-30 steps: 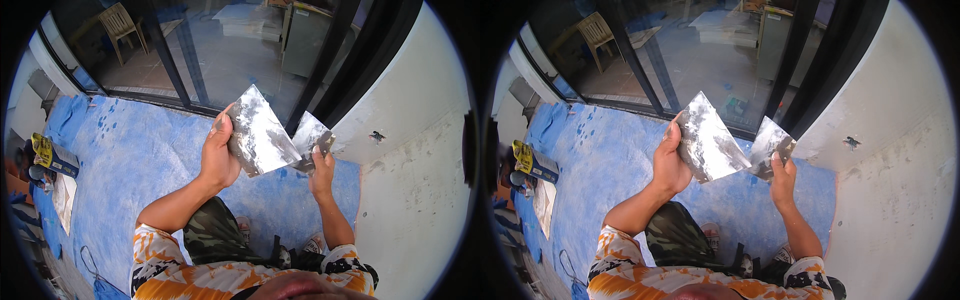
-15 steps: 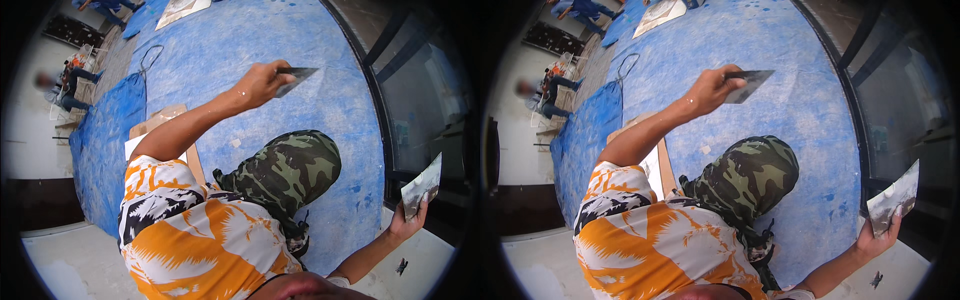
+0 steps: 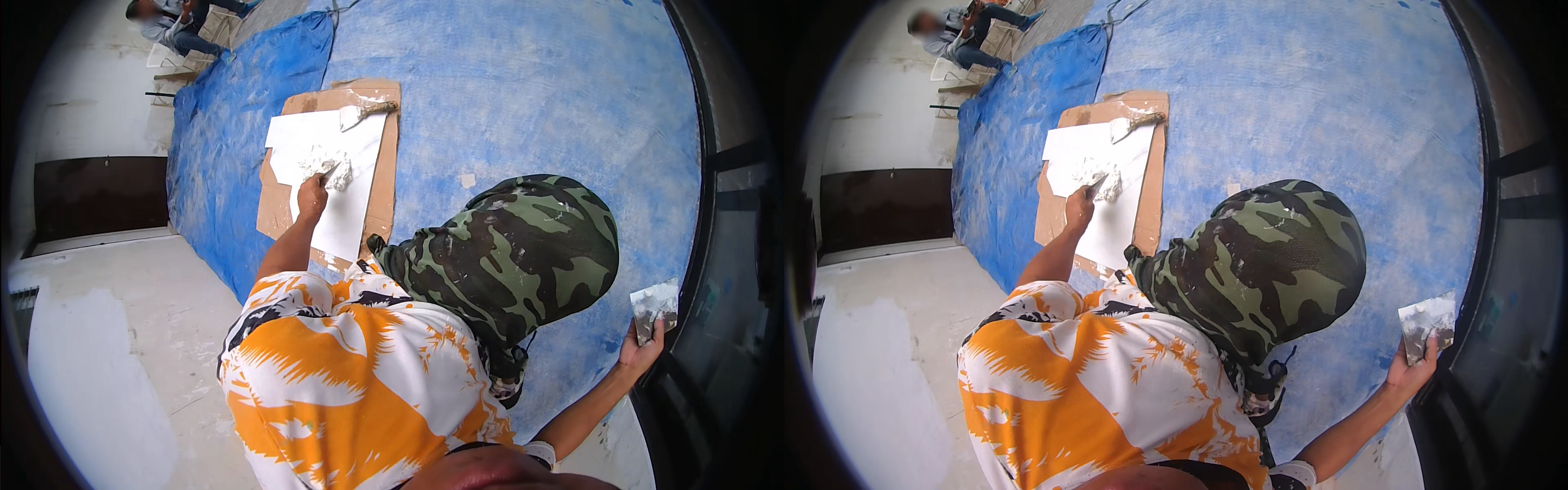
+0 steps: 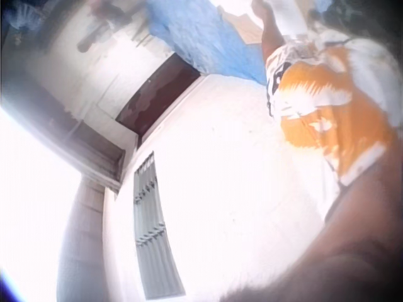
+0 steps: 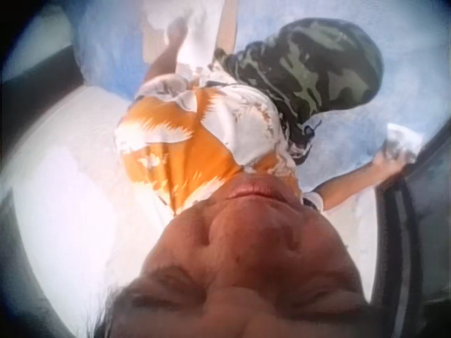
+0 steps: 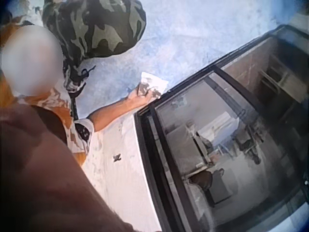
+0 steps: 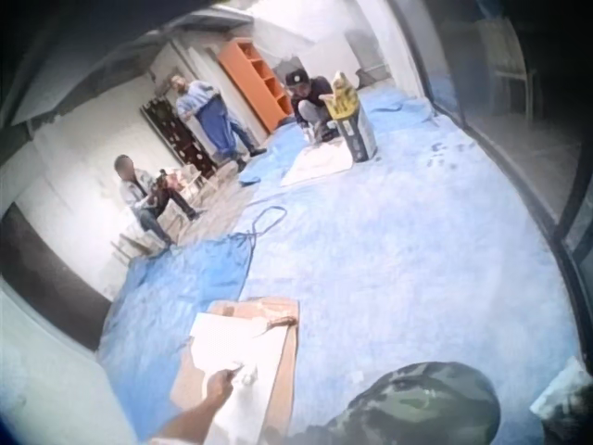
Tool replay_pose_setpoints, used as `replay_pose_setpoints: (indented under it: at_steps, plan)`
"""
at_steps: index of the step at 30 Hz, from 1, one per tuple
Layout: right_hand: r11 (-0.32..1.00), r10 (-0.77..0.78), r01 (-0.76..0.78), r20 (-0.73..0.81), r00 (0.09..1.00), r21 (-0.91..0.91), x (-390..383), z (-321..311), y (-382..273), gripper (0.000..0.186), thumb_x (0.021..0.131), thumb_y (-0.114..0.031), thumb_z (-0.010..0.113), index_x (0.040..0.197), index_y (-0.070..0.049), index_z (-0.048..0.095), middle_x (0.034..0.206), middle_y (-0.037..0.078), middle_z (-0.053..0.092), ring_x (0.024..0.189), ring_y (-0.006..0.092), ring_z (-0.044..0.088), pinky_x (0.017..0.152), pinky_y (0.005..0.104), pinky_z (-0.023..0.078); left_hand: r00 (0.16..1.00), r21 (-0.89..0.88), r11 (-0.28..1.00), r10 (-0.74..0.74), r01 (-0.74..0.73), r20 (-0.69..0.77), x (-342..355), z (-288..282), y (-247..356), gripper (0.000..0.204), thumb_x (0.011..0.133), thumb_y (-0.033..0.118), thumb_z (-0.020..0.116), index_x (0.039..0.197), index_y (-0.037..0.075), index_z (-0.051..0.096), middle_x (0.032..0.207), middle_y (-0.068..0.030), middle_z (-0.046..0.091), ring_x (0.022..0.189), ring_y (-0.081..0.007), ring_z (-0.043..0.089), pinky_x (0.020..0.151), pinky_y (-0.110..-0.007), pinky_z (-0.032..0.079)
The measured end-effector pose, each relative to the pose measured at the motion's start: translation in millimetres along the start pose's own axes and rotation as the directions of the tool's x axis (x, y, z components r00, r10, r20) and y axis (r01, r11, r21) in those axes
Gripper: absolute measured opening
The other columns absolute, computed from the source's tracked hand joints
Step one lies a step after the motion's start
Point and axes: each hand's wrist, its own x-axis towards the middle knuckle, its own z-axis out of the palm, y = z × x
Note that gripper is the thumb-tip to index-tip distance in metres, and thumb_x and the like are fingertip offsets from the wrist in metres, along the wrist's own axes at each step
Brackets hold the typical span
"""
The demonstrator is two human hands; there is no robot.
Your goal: The person applies plaster to a wall using a trowel and a smaller scraper. They repeatedly scoop plaster from a board and smooth it onto the wall surface near a window frame.
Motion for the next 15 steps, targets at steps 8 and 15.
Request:
replay_pose_setpoints:
  at_steps: [8,15]
  plan:
    - [0.994,-0.098,0.097,-0.032,0.995,-0.041,-7.7,-9.4,-35.5,0.035,0.099,-0.011,0.059,0.132,0.001,0.058,0.125,0.014,0.067,0.109,0.0271,0.067,0.095,0.0431,0.056,0.977,0.114,0.993,-0.009,-0.016,0.211,11.3,68.0,-6.0,0.023,0.091,0.02,0.058,0.1,0.006,0.074,0.094,-0.0256,0.071,0.093,-0.0444,0.068,0.083,-0.05,0.053]
    - [0.997,-0.073,0.069,0.103,0.992,0.037,-9.7,-10.9,-41.0,0.034,0.099,-0.011,0.06,0.132,0.001,0.058,0.125,0.013,0.067,0.111,0.0261,0.066,0.097,0.0417,0.055,0.894,0.115,0.974,0.128,-0.196,0.43,12.2,44.6,-22.4,0.025,0.084,0.014,0.056,0.098,0.007,0.075,0.093,-0.0258,0.07,0.09,-0.0442,0.068,0.08,-0.048,0.054]
